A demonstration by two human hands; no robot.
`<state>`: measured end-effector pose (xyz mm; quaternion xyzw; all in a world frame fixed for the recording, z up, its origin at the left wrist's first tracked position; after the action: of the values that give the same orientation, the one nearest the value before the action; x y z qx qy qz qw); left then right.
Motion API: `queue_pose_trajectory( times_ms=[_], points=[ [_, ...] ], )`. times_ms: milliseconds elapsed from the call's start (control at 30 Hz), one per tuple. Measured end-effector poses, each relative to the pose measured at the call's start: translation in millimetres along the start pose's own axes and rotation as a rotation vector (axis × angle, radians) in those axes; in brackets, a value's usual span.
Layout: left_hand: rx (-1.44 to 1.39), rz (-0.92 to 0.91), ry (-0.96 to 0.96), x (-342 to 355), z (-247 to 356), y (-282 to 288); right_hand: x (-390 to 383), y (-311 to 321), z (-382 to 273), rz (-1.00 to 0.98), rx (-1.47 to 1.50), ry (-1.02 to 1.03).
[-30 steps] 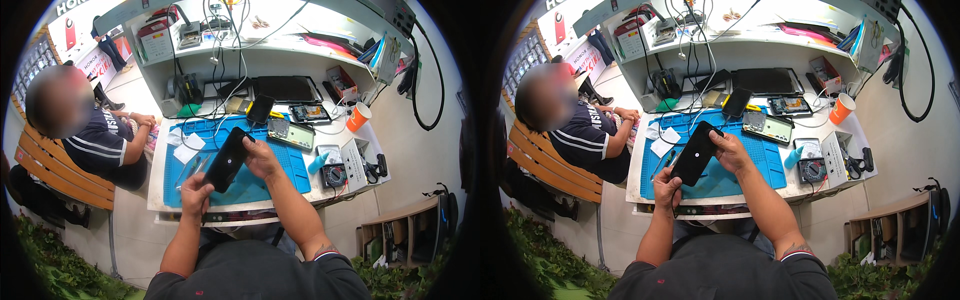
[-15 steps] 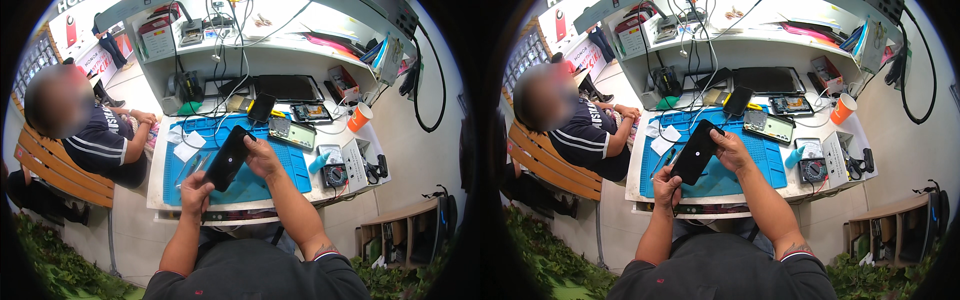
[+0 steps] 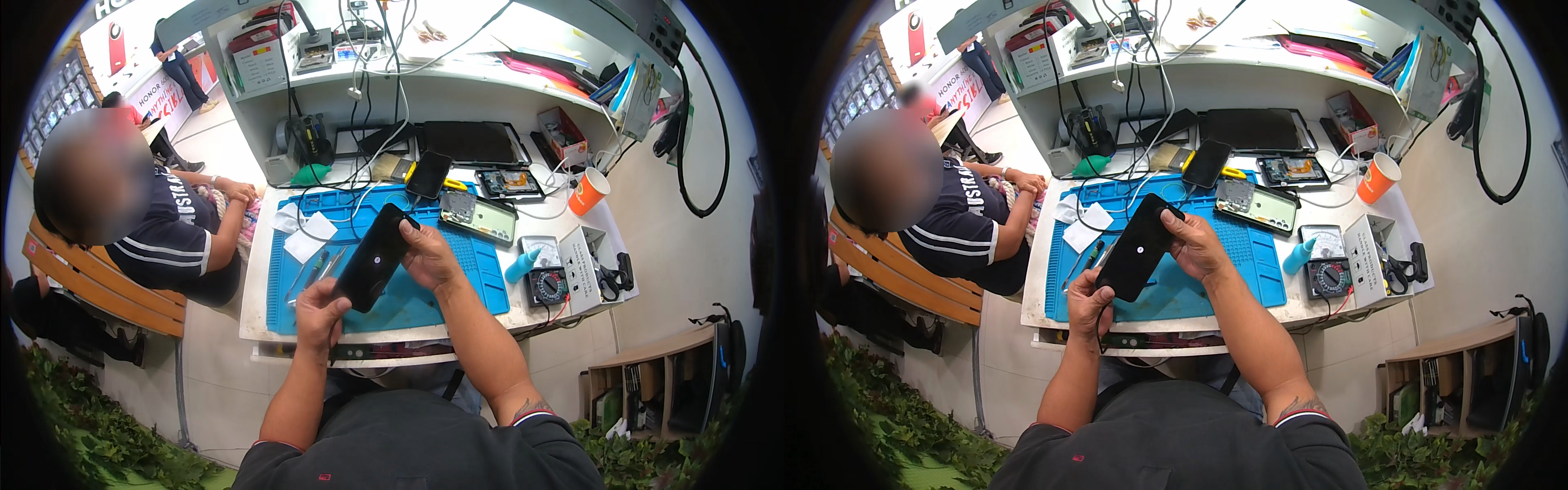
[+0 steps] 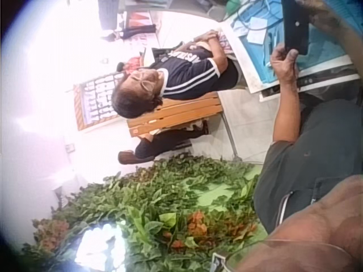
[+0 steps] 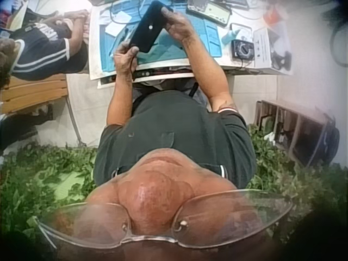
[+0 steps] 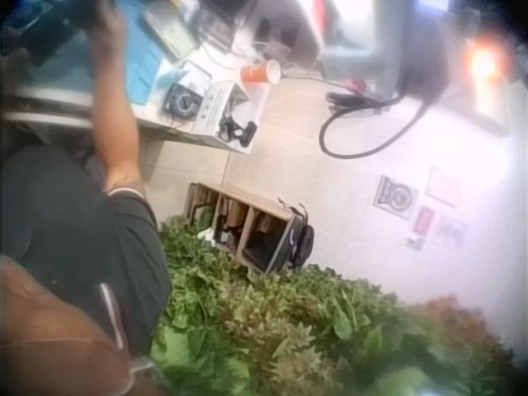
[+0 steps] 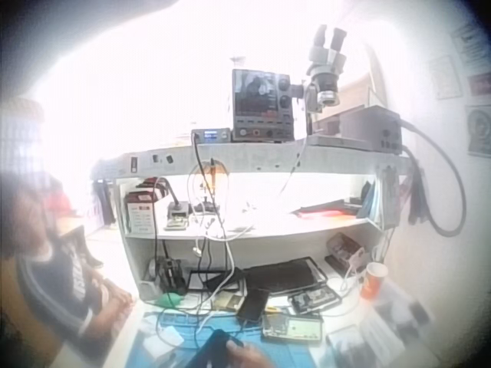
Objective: The person holds a smartphone, connects internal cables, and fits the screen assembly back into the chassis.
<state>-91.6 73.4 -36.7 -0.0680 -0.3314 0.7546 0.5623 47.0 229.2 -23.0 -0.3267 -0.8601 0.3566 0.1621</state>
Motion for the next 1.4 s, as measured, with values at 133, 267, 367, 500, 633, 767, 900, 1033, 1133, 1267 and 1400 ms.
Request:
queue_pose_trajectory(
  times_ms=[133, 267, 367, 500, 633, 767, 900, 1033, 1133, 1267, 1400],
  points=[
    [0.004, -0.007, -0.005, 0.1, 0.1, 0.9, -0.5, -2.3, -0.6, 0.000, 0.005, 0.005],
    [0.027, -0.002, 0.008, -0.8, -3.7, 7.3, -1.1, -3.0, -0.9, -0.009, 0.002, 0.001],
    [0.024, -0.009, -0.001, -0.4, -2.8, 5.1, -0.8, -3.2, -0.6, -0.014, 0.003, 0.002],
    [0.014, -0.011, -0.014, 0.6, -0.2, -0.8, -0.7, -2.0, 0.0, -0.008, 0.004, -0.002],
    [0.006, -0.011, -0.019, 0.6, -0.2, -0.2, -1.3, -3.4, -1.1, 0.005, -0.002, 0.002],
    [0.024, -0.010, -0.013, 0.3, 0.0, 0.6, -1.1, -2.4, -0.9, 0.003, -0.002, 0.001],
    [0.028, 0.008, -0.016, 0.0, 0.6, 0.3, -0.8, -3.1, -0.6, -0.002, -0.003, -0.002],
    [0.092, 0.023, 0.037, -2.3, -6.1, 13.7, -0.9, -1.9, 0.0, 0.000, 0.001, -0.004],
    [0.080, 0.017, 0.011, -0.9, -3.9, 9.4, -1.0, -1.7, 0.0, 0.009, 0.001, -0.002],
    [0.057, -0.002, -0.020, 0.6, -1.0, 3.6, -1.1, -1.8, -0.5, 0.006, 0.001, 0.000],
    [0.027, -0.014, -0.021, 1.6, 1.9, -3.4, -0.2, -1.8, -0.2, -0.002, 0.001, -0.002]
  ],
)
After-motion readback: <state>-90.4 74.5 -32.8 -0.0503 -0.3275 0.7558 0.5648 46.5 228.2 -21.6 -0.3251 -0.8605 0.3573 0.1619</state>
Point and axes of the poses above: each hand's wrist, its own x-axis towards the middle knuckle, its own y-axis out of the back of the hand, z = x × y, the point moved 10 cm from there along x, towards the middle knuckle, and after that the axes turned 3 degrees about -y, right-handed, at the moved point
